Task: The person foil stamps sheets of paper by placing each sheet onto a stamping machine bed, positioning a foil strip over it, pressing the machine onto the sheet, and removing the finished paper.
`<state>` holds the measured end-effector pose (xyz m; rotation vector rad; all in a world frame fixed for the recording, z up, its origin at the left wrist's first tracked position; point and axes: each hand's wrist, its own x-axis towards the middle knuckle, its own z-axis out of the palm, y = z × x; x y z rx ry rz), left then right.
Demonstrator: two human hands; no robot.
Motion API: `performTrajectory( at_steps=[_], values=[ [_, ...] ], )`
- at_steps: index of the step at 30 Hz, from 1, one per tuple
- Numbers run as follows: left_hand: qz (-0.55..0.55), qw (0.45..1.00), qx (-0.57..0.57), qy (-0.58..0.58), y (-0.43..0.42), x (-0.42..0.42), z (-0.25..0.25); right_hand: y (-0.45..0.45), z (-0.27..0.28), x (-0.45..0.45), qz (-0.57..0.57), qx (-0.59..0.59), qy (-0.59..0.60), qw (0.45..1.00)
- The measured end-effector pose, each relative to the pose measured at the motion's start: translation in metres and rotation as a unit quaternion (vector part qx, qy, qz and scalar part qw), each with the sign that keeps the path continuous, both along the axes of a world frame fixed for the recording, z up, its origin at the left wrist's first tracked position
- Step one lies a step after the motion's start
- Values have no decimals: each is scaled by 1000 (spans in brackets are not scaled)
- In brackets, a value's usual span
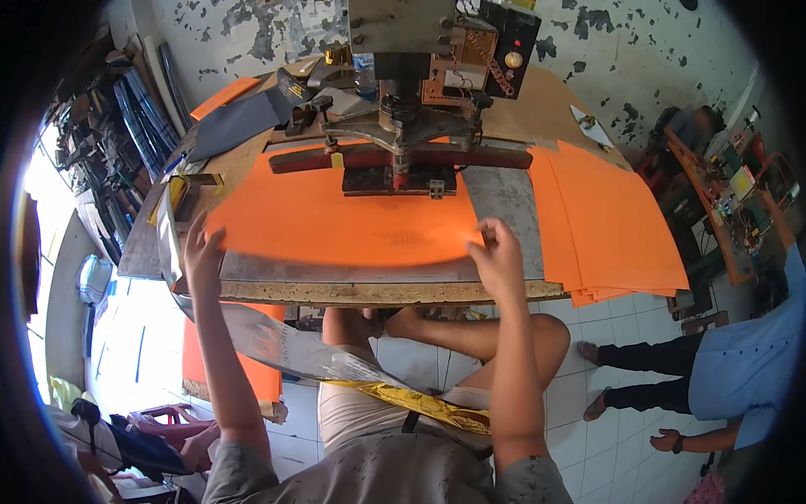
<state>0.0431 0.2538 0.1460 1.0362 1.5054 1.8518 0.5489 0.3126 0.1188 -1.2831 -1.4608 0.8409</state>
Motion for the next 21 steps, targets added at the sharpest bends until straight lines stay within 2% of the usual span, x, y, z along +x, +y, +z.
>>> performTrajectory(
  at_steps=[2, 6, 11, 14, 15, 17, 21],
  values=[
    [-19, 999, 11, 26, -51, 4, -11, -44, -4, 10, 54, -14, 65, 996],
    [-64, 997, -41, -30, -134, 4, -31, -115, -11, 31, 134, -94, 83, 983],
    [-133, 985, -102, -42, -177, -7, -51, -150, -9, 53, 206, -196, 119, 951],
    [-158, 983, -93, -20, -176, -10, -54, -142, -8, 53, 200, -158, 115, 960],
    [-150, 984, -91, -43, -173, -10, -55, -138, -11, 50, 175, -167, 139, 960],
    [-133, 984, -83, -86, -165, -10, -55, -129, -16, 46, 151, -145, 111, 971],
    [-96, 982, -154, -59, -159, -24, -57, -123, -12, 36, 107, -133, 47, 984]
  ],
)
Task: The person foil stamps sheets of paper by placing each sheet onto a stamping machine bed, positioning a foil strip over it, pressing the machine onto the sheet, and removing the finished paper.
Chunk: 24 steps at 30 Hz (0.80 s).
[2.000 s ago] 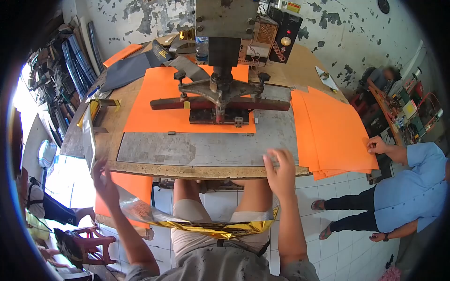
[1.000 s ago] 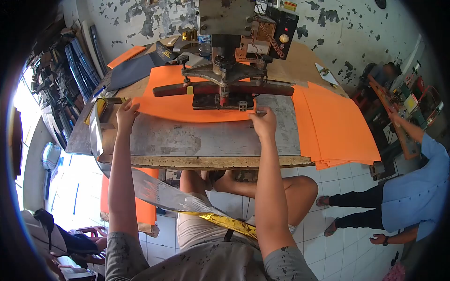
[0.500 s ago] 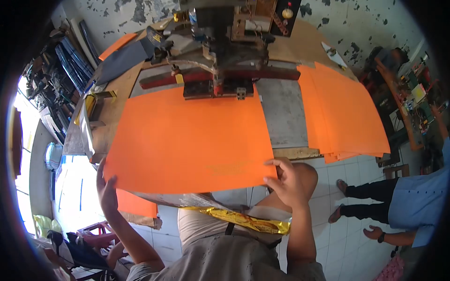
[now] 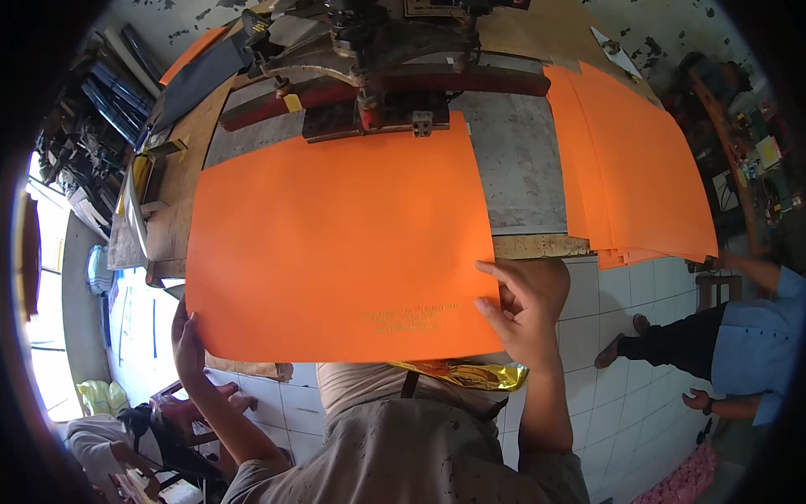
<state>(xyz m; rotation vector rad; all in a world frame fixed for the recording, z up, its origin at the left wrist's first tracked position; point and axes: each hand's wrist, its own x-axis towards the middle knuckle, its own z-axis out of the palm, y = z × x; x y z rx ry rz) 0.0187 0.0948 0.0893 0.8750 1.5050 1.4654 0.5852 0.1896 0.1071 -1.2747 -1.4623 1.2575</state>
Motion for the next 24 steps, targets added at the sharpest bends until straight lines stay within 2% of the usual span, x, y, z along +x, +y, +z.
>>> performTrajectory(
  at_steps=[2, 3, 4, 6, 7, 9, 11, 12, 13, 14, 15, 17, 19, 22, 23, 24],
  values=[
    [-21, 999, -30, 8, -15, -21, -13, -12, 15, 7, -12, 15, -70, 997],
    [-71, 997, -13, -23, -18, -9, -6, -19, 25, 14, -20, 23, -107, 994],
    [-124, 991, 7, -55, -18, 17, 11, -24, 37, 28, -6, 80, -213, 974],
    [-214, 972, 28, -90, -18, 70, 29, -43, 48, 66, -76, 69, -246, 964],
    [-248, 964, 29, -90, -16, 96, 29, -49, 56, 87, -110, 65, -262, 957],
    [-426, 904, 38, -2, 8, 143, 27, -55, 78, 139, -155, 158, -373, 901],
    [-404, 912, 47, 52, 29, 227, 40, -51, 107, 190, -230, 164, -415, 865],
    [-446, 890, 82, 47, 49, 265, 50, -42, 120, 221, -236, 164, -443, 849],
    [-462, 883, 72, -32, 59, 302, 42, -30, 132, 257, -242, 164, -471, 832],
    [-477, 874, 46, -85, 76, 339, 55, -14, 140, 301, -228, 184, -495, 818],
    [-461, 871, 98, -141, 94, 380, 52, 4, 144, 348, -213, 204, -518, 803],
    [-440, 857, 126, -238, 132, 440, 56, 45, 155, 429, -209, 202, -573, 766],
    [-431, 865, 114, -229, 160, 474, 46, 84, 159, 491, -223, 178, -613, 737],
    [-433, 877, 143, -152, 153, 464, 41, 118, 143, 462, -326, 64, -748, 575],
    [-436, 878, 158, -114, 142, 447, 36, 130, 122, 458, -312, 91, -774, 543],
    [-532, 841, 96, -31, 131, 414, 40, 139, 101, 453, -298, 116, -799, 510]
  ],
)
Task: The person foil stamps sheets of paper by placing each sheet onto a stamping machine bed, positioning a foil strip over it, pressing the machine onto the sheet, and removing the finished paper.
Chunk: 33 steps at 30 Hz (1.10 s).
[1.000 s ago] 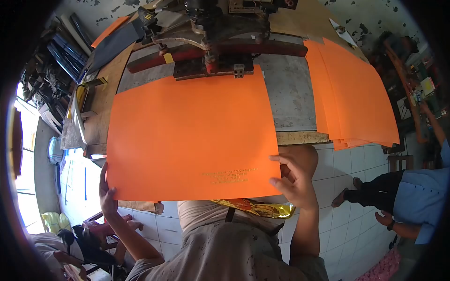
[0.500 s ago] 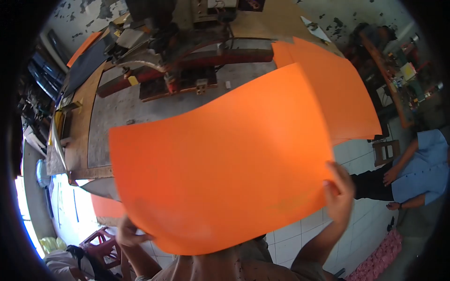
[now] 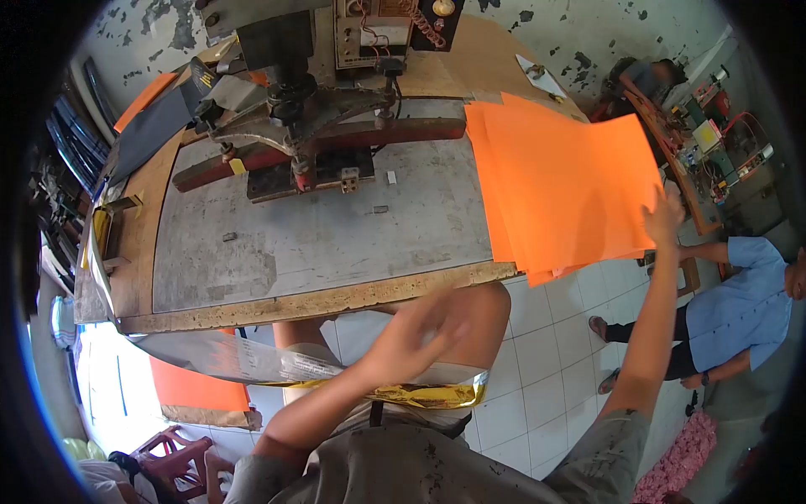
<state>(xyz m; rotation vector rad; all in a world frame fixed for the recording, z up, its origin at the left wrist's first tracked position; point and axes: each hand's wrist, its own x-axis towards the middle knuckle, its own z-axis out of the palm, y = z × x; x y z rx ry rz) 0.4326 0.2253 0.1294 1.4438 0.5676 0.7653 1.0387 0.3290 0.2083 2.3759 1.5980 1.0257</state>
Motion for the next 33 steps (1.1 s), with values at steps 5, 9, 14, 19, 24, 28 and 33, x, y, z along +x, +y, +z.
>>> performTrajectory(
  at_steps=[5, 9, 14, 19, 24, 28, 33],
  values=[
    [-304, 914, -255, 89, -82, -198, -65, 13, -89, -88, 142, -47, 353, 923],
    [48, 844, -401, 352, -162, -338, -172, 9, -93, -98, 169, -7, 352, 921],
    [548, 682, 74, 479, -166, -427, -327, 0, -94, -175, 189, 75, 222, 954],
    [612, 643, 8, 460, -105, -432, -358, -75, -100, -403, 408, 41, 243, 879],
    [653, 710, -101, 245, -106, -449, -378, -104, -154, -466, 406, 21, 284, 868],
    [559, 676, 2, 480, -120, -452, -343, -101, -164, -465, 407, 42, 273, 871],
    [618, 640, -49, 454, -133, -500, -382, -98, -166, -466, 418, 55, 258, 869]
  ],
)
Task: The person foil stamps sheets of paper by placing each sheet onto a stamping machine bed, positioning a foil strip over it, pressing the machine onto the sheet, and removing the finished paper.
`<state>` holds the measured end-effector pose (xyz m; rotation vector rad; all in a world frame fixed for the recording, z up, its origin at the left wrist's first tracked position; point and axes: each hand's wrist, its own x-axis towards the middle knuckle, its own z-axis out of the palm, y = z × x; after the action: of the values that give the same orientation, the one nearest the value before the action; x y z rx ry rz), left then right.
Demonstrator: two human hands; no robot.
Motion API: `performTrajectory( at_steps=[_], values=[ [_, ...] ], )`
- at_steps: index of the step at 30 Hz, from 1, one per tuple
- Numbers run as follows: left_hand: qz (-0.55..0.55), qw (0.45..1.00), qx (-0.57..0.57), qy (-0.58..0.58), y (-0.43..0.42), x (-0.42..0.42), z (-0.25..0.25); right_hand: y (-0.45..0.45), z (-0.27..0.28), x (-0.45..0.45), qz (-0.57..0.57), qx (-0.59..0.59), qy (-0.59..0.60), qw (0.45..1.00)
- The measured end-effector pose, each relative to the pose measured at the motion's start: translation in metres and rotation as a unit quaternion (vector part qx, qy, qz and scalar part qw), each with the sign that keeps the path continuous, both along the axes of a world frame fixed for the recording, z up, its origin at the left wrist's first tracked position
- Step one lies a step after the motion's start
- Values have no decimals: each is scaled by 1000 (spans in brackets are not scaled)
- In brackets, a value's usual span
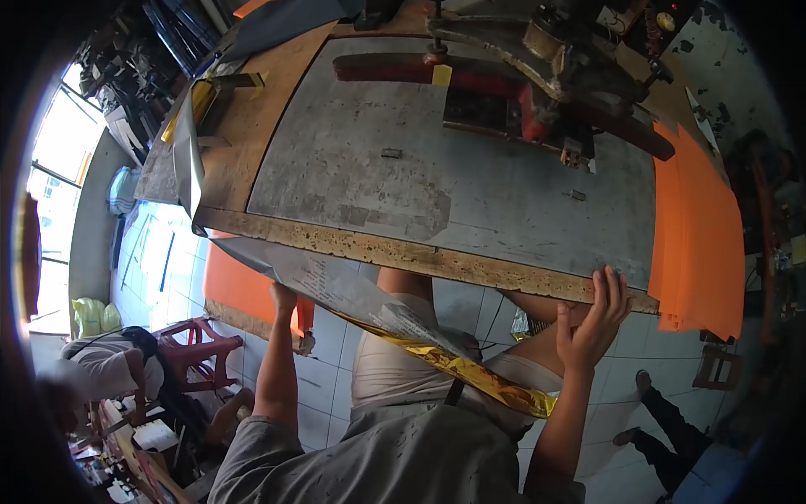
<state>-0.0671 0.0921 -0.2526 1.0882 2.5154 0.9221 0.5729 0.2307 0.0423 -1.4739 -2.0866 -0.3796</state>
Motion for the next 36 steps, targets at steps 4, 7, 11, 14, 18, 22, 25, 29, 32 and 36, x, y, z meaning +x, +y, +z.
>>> performTrajectory(
  at_steps=[4, 7, 11, 14, 18, 22, 25, 29, 32, 36],
  values=[
    [68, 968, 96, -222, -8, -22, -15, -1, 0, 2, 0, -5, -2, 1000],
    [115, 912, 136, -370, -18, -33, -12, -3, 3, 1, -6, -17, -3, 1000],
    [208, 927, 122, -288, -43, -65, -8, -10, 17, -6, 1, -38, 30, 999],
    [255, 896, 311, -188, -59, -44, 56, -28, 32, -35, 28, -12, 74, 997],
    [231, 885, 369, -166, -90, 32, 157, -48, 34, -109, 258, -76, 178, 947],
    [215, 913, 346, -30, -117, 104, 186, -70, 30, -203, 521, -248, 189, 795],
    [126, 946, 298, 28, -129, 175, 182, -98, 37, -259, 565, -299, 202, 742],
    [-16, 909, 402, -108, -126, 251, 177, -121, 35, -292, 594, -352, 161, 705],
    [-220, 930, 221, 197, -128, 273, 215, -106, 30, -290, 580, -412, 195, 675],
    [-154, 969, 193, -19, -157, 223, 143, -71, 106, -253, 525, -396, 316, 684]
  ],
)
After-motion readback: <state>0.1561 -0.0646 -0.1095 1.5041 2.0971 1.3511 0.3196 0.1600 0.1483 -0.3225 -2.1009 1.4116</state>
